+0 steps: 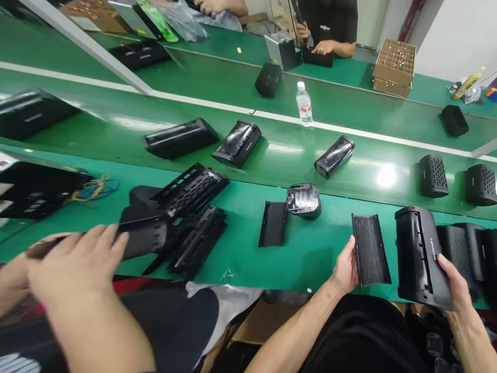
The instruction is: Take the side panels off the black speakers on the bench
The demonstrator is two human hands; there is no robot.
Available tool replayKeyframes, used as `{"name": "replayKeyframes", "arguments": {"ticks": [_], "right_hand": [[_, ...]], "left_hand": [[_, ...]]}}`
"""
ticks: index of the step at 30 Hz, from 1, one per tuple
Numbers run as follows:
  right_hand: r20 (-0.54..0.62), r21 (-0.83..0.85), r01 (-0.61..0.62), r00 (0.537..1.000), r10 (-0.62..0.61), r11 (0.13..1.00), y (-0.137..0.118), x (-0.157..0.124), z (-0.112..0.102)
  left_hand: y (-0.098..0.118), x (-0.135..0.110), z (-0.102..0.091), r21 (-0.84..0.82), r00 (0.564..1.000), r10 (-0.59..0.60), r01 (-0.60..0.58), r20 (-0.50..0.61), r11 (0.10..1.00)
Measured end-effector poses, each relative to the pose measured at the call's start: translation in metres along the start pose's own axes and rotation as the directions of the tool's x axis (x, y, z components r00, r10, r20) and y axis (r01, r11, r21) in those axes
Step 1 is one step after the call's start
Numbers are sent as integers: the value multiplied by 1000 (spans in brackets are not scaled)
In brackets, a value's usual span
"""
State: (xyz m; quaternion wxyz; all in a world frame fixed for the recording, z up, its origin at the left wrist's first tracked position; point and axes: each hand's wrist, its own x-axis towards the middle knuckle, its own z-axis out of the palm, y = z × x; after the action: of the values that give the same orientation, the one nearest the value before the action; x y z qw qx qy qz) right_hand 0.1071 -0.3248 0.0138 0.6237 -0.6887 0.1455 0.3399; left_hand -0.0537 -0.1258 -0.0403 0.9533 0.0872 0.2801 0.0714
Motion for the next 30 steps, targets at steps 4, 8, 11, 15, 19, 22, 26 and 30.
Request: {"name": "replayKeyframes", "arguments": {"ticks": [4, 8, 11, 15, 19, 22, 26, 30], "right_hand": [[116, -81, 55, 992, -46, 995, -28, -29, 36], [182, -321, 266, 959, -216, 909, -37, -37, 60], [249, -499, 394, 918, -307, 772, -35, -30, 67], [306, -630, 467, 884, -354, 620, -33, -19, 73], [330, -693, 530, 836, -438, 489, -35, -19, 82], [349, -719, 560, 803, -483, 412, -35, -26, 90], [360, -744, 563, 792, -493, 361, -36, -32, 97], [360, -770, 549, 793, -491, 323, -37, -33, 100]], "left_hand": [[0, -1, 5, 58, 998, -11, 8, 62, 998], [-4, 5, 9, 113, 992, 60, -72, 111, 991], [-9, 12, 15, 153, 972, 135, -165, 191, 974], [-12, 18, 25, 192, 933, 157, -227, 323, 955], [-12, 22, 33, 191, 892, 217, -311, 396, 931], [-12, 23, 39, 192, 889, 227, -322, 397, 927], [-10, 22, 47, 156, 884, 241, -325, 401, 933], [-12, 22, 51, 98, 885, 233, -295, 403, 950]]}}
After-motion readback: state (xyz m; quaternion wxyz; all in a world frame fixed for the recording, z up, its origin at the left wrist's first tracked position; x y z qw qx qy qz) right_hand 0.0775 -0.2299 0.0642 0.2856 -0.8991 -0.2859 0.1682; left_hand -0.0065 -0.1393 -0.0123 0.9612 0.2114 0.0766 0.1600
